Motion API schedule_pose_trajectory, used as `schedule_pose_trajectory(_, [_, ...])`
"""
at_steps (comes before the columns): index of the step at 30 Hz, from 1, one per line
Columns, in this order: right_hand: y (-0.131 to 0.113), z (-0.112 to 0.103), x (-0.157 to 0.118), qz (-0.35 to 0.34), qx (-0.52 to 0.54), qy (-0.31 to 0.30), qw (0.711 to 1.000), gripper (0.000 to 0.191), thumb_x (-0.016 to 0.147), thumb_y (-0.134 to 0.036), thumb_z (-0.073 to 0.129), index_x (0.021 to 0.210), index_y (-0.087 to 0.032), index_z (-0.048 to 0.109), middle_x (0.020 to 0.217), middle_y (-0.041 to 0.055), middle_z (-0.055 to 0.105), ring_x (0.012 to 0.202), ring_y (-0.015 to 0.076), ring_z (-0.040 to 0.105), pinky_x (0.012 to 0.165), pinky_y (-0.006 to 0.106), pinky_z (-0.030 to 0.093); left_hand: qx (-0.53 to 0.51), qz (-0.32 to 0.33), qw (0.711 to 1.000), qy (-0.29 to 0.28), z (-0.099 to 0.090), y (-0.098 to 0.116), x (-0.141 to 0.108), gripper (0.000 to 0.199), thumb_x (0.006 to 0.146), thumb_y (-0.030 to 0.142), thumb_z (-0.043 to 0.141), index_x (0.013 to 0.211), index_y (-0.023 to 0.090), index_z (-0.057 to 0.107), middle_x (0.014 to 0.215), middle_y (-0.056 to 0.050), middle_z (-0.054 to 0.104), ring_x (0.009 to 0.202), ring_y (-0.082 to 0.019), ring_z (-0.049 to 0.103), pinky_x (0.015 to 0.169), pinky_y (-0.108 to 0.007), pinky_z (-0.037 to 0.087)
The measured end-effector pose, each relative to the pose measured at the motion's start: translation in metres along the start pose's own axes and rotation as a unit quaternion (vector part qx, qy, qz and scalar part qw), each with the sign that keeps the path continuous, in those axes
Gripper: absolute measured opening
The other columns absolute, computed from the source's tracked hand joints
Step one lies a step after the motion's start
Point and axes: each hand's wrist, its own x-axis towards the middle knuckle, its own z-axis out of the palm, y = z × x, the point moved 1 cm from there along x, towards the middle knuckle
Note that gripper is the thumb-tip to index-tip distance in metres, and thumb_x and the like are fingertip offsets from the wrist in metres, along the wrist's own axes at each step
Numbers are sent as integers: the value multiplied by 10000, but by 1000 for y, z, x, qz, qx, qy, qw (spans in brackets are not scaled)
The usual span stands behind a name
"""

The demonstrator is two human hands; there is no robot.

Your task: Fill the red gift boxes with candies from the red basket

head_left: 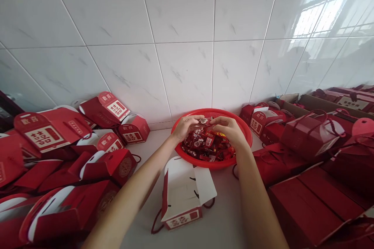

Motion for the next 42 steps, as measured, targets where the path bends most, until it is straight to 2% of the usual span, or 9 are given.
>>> schedule_pose_trajectory(4, [1, 2, 2, 19, 27, 22, 999, 219, 594, -229, 723, 800, -197, 655, 772, 5, 721, 698, 174, 698, 718, 318, 572, 18, 20, 1000, 9, -2, -1, -1, 361, 652, 276, 800, 999, 177, 773, 988, -48, 780, 910, -216, 708, 911, -376, 533])
schedule_pose_trajectory(13, [10, 2, 6, 11, -62, 6, 998, 293, 602, -323, 811, 828, -179, 693, 723, 48, 729, 707, 203, 678, 640, 308, 523, 110, 34, 989, -97, 2, -7, -2, 737, 721, 325, 837, 1397, 232, 559, 1092, -77, 747, 1023, -245, 699, 941, -405, 530])
schedule_pose_trajectory(16, [14, -1, 9, -10, -70, 59, 996, 249, 609, -332, 774, 783, -174, 695, 687, 40, 708, 638, 179, 637, 592, 298, 491, 179, 41, 977, -107, 2, -14, 1, 706, 751, 313, 811, 1396, 220, 539, 1114, -93, 732, 1041, -245, 693, 897, -379, 549])
schedule_pose_trajectory(21, [15, -7, 11, -18, -25, 176, 984, 263, 585, -322, 736, 791, -184, 649, 676, 15, 668, 628, 168, 624, 582, 290, 482, 420, 22, 881, -218, 7, -21, 4, 352, 813, 264, 727, 1155, 182, 709, 1172, -90, 735, 1089, -241, 672, 955, -346, 499])
schedule_pose_trajectory(26, [14, -8, 11, -7, -10, 213, 977, 251, 567, -277, 706, 785, -188, 621, 692, 14, 667, 630, 168, 617, 583, 284, 466, 533, 2, 801, -272, 14, -17, 2, 319, 838, 299, 676, 1146, 258, 751, 1070, -13, 770, 955, -203, 690, 851, -262, 481])
schedule_pose_trajectory(30, [12, -9, 10, 0, -13, 221, 975, 208, 558, -243, 651, 752, -193, 596, 661, -2, 640, 599, 150, 579, 570, 274, 431, 589, -39, 771, -239, 19, -12, 0, 249, 732, 245, 698, 950, 291, 811, 970, -4, 775, 894, -235, 687, 773, -278, 468])
schedule_pose_trajectory(35, [10, -9, 9, 7, -27, 215, 976, 204, 544, -258, 642, 730, -203, 579, 661, 2, 634, 599, 157, 569, 554, 276, 411, 643, -11, 737, -206, 24, -10, -1, 98, 631, 246, 728, 712, 258, 781, 805, -49, 742, 804, -268, 669, 719, -319, 463])
schedule_pose_trajectory(38, [8, -8, 8, 7, -31, 212, 977, 197, 551, -255, 640, 730, -205, 576, 664, 4, 632, 607, 159, 574, 548, 274, 409, 638, 9, 741, -211, 25, -9, 0, 12, 608, 230, 735, 603, 234, 724, 680, -43, 697, 732, -248, 650, 694, -309, 457])
schedule_pose_trajectory(42, [6, -6, 7, 23, -17, 209, 977, 181, 563, -226, 630, 730, -204, 564, 648, -9, 619, 589, 150, 581, 537, 265, 420, 621, 10, 733, -276, 26, -10, 7, 225, 625, 193, 701, 829, 249, 776, 842, -42, 734, 778, -247, 655, 711, -302, 463])
